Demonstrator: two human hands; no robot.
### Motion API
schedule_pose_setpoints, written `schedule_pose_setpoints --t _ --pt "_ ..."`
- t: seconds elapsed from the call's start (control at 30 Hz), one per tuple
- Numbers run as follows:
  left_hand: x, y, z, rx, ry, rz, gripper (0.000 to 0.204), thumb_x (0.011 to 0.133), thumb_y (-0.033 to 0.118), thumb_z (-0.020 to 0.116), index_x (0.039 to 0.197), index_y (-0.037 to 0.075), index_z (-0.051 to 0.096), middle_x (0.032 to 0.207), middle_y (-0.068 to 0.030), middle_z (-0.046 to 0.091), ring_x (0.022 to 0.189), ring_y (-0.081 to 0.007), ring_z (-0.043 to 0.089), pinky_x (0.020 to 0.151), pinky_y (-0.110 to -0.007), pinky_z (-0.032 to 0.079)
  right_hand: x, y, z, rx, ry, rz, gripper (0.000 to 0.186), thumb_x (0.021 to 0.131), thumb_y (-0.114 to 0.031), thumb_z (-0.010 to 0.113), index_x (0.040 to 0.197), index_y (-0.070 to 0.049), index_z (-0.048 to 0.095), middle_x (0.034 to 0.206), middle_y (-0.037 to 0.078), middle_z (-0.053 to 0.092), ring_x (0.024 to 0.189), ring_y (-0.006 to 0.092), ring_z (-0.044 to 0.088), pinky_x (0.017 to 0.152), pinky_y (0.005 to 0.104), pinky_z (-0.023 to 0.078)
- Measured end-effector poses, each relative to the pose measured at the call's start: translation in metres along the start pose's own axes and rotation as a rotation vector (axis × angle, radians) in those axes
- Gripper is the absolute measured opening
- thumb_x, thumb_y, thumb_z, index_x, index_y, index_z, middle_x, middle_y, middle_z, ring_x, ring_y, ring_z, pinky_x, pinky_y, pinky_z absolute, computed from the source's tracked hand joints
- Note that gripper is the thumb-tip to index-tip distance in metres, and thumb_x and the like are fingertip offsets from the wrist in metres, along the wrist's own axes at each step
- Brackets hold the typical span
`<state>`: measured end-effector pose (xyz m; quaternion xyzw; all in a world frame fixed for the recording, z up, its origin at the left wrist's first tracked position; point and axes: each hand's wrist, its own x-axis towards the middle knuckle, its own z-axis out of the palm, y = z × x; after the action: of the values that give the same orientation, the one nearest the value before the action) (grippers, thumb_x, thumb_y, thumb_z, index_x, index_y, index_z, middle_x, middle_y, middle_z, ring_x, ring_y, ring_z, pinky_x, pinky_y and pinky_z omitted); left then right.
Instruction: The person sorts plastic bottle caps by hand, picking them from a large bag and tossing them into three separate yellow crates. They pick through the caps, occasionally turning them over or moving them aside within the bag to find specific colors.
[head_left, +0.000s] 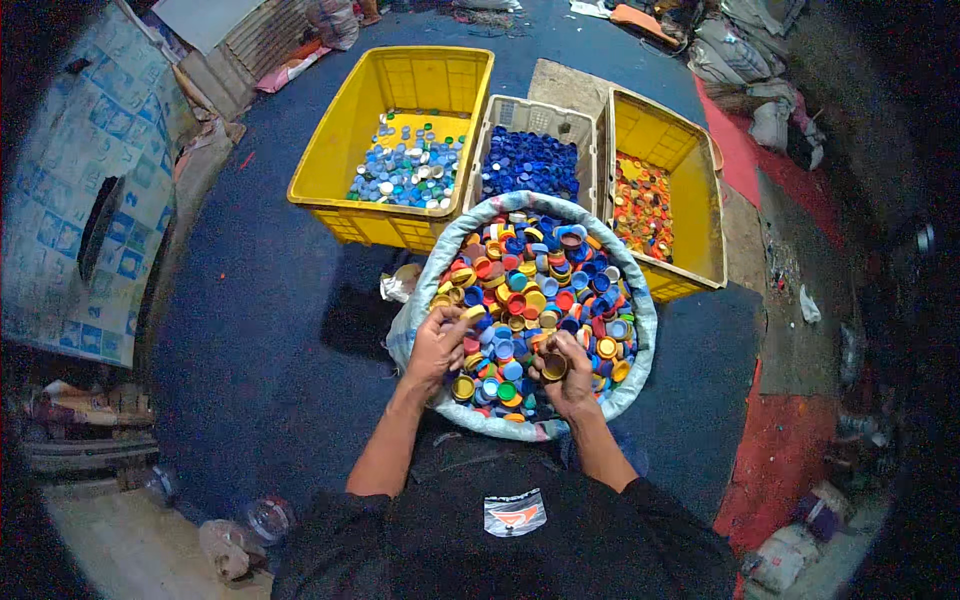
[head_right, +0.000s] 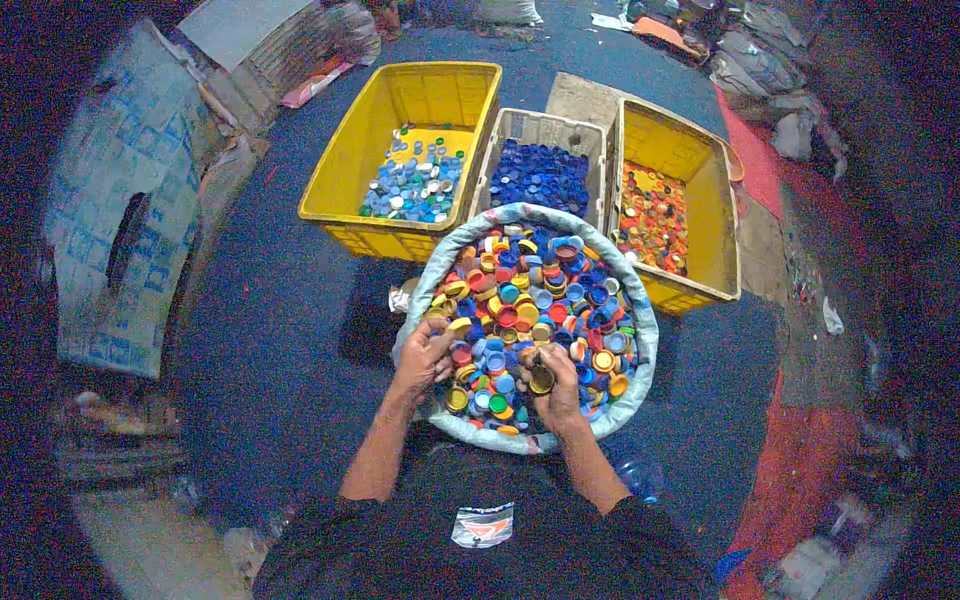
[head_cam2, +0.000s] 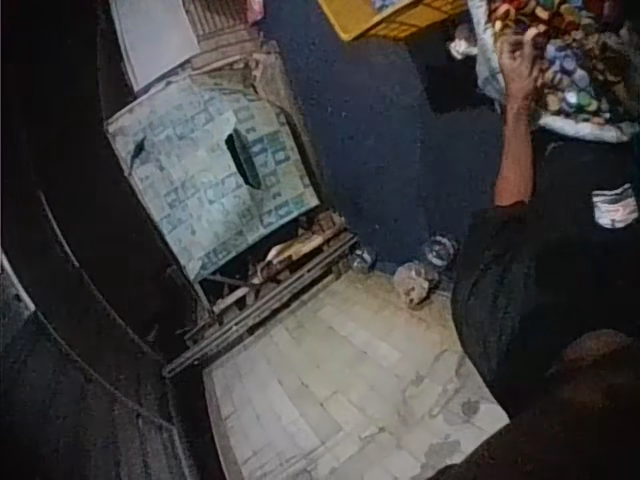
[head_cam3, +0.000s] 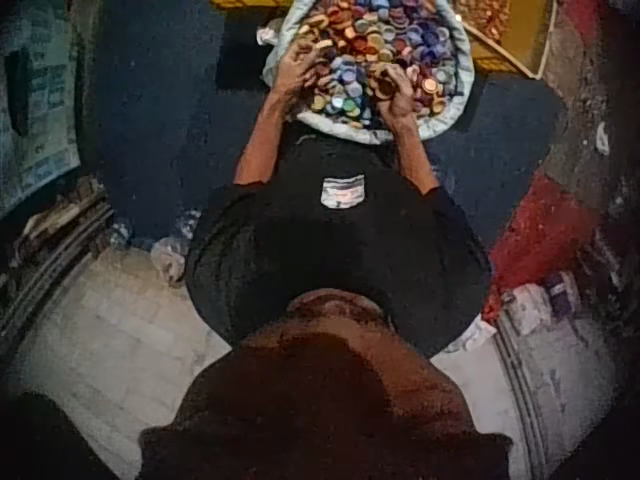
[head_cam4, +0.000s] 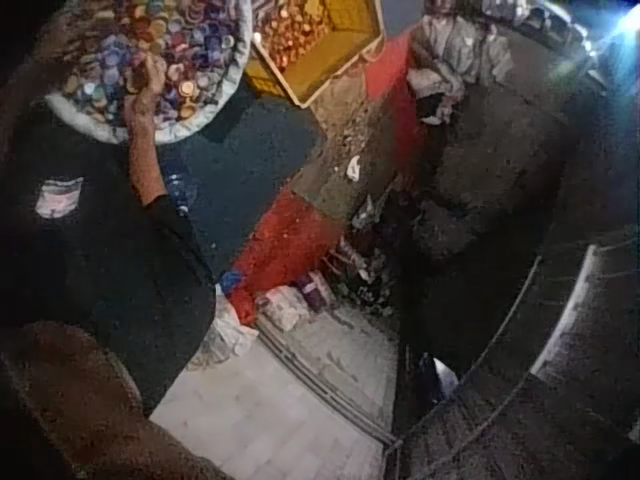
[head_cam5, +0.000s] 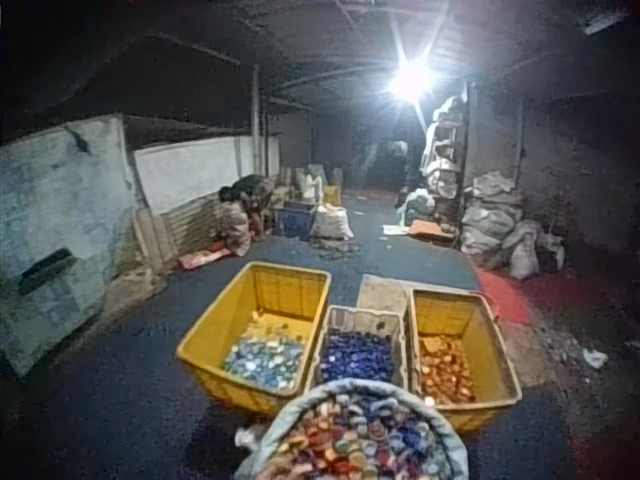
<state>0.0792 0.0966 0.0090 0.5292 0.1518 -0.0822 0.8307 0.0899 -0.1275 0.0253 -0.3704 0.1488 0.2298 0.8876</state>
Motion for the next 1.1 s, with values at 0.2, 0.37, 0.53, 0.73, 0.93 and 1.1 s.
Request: schedule_pose_setpoints --t 0.2,0.37,0.53,0.73,0.93,1.1 --pt "-0.027 0.010 0.006 -0.471 -0.167 -0.116 0.024 0.091 0.026 0.050 0.107 0.008 0.050 0.094 -0.0128 0.064 0.050 -0.0076 0.045 0.039 -0.020 0.035 0.029 0.012 0.001 -0.818 0.047 -0.257 0.020 0.079 -0.017 0.066 0.090 -0.004 0.055 0.076 0.005 0.059 0.065 0.0143 0.058 0.058 0.0279 0.048" --pt "-0.036 0.001 0.000 -0.570 -0.073 -0.162 0.025 0.092 0.033 0.048 0.100 0.010 0.056 0.092 -0.0103 0.063 0.051 -0.0105 0.050 0.037 -0.020 0.035 0.052 0.007 0.043 -1.269 0.065 -0.532 0.032 0.075 -0.017 0.070 0.100 -0.003 0.056 0.088 0.017 0.066 0.078 0.0287 0.065 0.067 0.0366 0.051" --pt "-0.042 -0.006 0.002 -0.508 -0.028 -0.189 0.020 0.093 0.031 0.049 0.097 0.012 0.053 0.083 -0.0050 0.062 0.052 -0.0103 0.050 0.040 -0.021 0.035 0.078 0.008 0.052 -1.583 0.113 -0.657 0.053 0.077 -0.024 0.066 0.121 -0.006 0.043 0.091 0.020 0.064 0.080 0.0389 0.063 0.066 0.0476 0.049" --pt "-0.051 -0.013 -0.003 -0.580 -0.009 -0.208 0.027 0.094 0.032 0.044 0.105 0.011 0.056 0.093 -0.0116 0.066 0.055 -0.0127 0.055 0.043 -0.022 0.040 0.090 0.010 0.068 -1.796 0.189 -0.618 0.058 0.075 -0.032 0.070 0.118 -0.005 0.041 0.088 0.020 0.063 0.075 0.0389 0.063 0.060 0.0482 0.049" --pt "-0.049 -0.014 0.005 -0.567 0.008 -0.213 0.032 0.093 0.033 0.048 0.107 0.007 0.056 0.095 -0.0123 0.066 0.059 -0.0108 0.059 0.048 -0.022 0.044 0.098 0.015 0.064 -1.842 0.241 -0.599 0.056 0.074 -0.034 0.071 0.114 -0.007 0.043 0.081 0.019 0.063 0.070 0.0383 0.062 0.057 0.0485 0.047" --pt "-0.045 -0.018 0.002 -0.603 -0.006 -0.193 0.027 0.092 0.030 0.050 0.105 0.007 0.055 0.096 -0.0122 0.066 0.062 -0.0122 0.061 0.053 -0.025 0.049 0.102 0.021 0.055 -1.841 0.204 -0.672 0.063 0.074 -0.026 0.071 0.124 -0.009 0.038 0.084 0.020 0.063 0.071 0.0390 0.062 0.060 0.0489 0.047"
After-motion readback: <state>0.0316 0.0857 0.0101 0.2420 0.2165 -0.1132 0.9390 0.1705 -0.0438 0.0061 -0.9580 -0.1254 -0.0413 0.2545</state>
